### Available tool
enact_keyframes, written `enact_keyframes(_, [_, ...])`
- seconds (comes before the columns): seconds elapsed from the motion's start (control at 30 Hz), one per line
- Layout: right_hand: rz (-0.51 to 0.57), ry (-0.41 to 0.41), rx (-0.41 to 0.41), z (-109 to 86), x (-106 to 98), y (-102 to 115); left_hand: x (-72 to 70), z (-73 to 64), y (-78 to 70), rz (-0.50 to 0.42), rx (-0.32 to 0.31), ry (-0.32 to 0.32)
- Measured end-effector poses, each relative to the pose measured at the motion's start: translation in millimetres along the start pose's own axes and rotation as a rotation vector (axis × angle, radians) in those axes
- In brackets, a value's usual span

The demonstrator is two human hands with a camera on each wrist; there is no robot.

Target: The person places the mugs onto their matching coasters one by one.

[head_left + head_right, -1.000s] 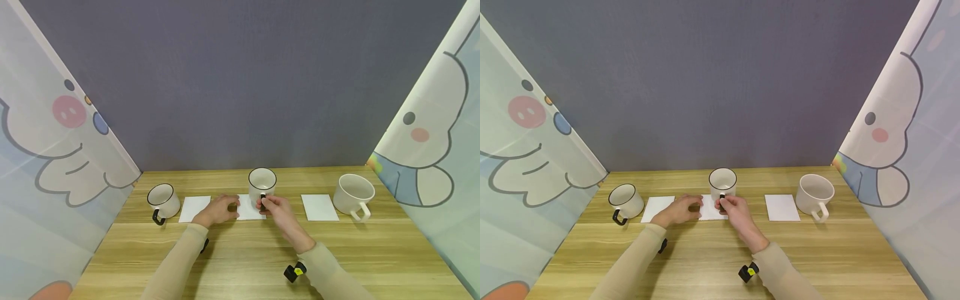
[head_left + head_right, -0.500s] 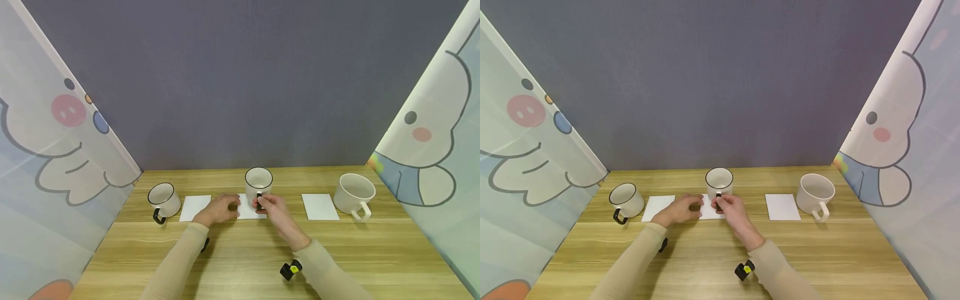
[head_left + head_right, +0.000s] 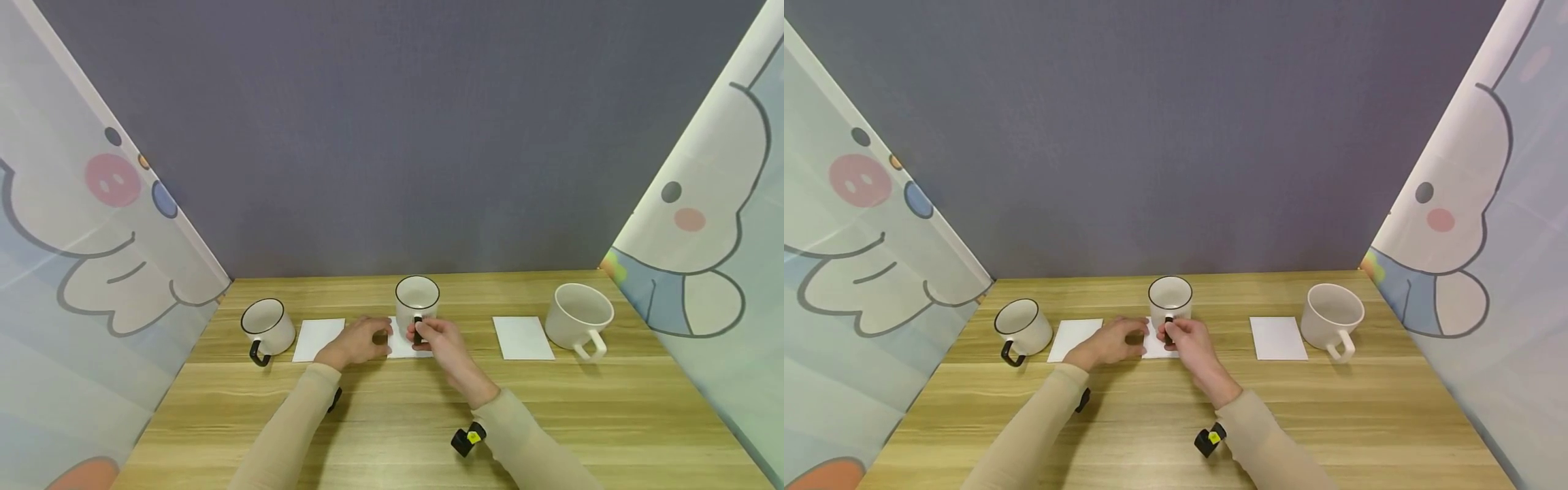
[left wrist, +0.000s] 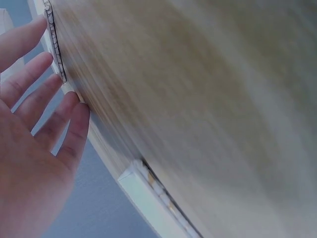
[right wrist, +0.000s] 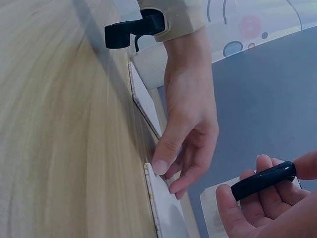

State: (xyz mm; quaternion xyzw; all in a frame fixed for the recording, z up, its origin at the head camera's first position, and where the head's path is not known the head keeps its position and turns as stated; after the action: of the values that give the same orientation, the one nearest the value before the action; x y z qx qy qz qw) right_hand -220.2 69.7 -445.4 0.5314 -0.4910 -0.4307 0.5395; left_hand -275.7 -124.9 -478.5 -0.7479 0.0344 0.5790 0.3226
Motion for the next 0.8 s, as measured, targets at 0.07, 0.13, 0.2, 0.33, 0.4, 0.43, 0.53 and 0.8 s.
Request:
enact_keyframes(0.07, [0.002, 0.003, 0.002, 1.4, 1, -2, -0.1, 0.1, 0.2, 0.003, -0.015, 0.005])
enact_keyframes(0.13, [0.006, 0.004, 0.010, 3.0, 2, -4, -0.1, 0.5, 0.4, 0.006, -0.022, 0.005])
enact_keyframes(0.2, [0.009, 0.005, 0.016, 4.1, 3, -6, 0.0, 0.8, 0.6, 0.004, -0.022, 0.002])
enact_keyframes(0.33, [0.003, 0.005, 0.026, 5.4, 4, -9, 0.2, 0.5, 0.6, -0.002, -0.012, -0.003])
enact_keyframes(0.4, [-0.006, 0.006, 0.023, 5.4, 5, -11, 0.4, 0.5, 0.5, -0.001, -0.004, -0.006])
enact_keyframes(0.43, [-0.006, 0.007, 0.025, 5.4, 5, -12, 0.5, 0.5, 0.6, 0.001, -0.004, -0.006])
enact_keyframes(0.53, [-0.003, 0.006, 0.029, 5.5, 6, -14, 0.9, 0.6, 0.8, 0.005, -0.013, -0.008])
enact_keyframes(0.8, [0.023, -0.004, 0.019, 4.8, 10, -20, 1.6, 1.0, 2.2, 0.004, -0.029, -0.005])
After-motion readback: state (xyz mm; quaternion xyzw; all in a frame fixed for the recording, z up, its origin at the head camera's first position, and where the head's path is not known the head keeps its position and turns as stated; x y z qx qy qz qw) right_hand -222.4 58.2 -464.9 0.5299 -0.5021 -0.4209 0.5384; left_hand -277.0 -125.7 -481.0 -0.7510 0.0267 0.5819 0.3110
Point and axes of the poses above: each hand's wrist, its own z-axis towards the middle knuckle, its own x-axis out of the palm, y = z × x, the point moved 3 cm from there along z, towards the middle knuckle, and after that the axes turned 3 degrees about y, right-handed, at the moved point
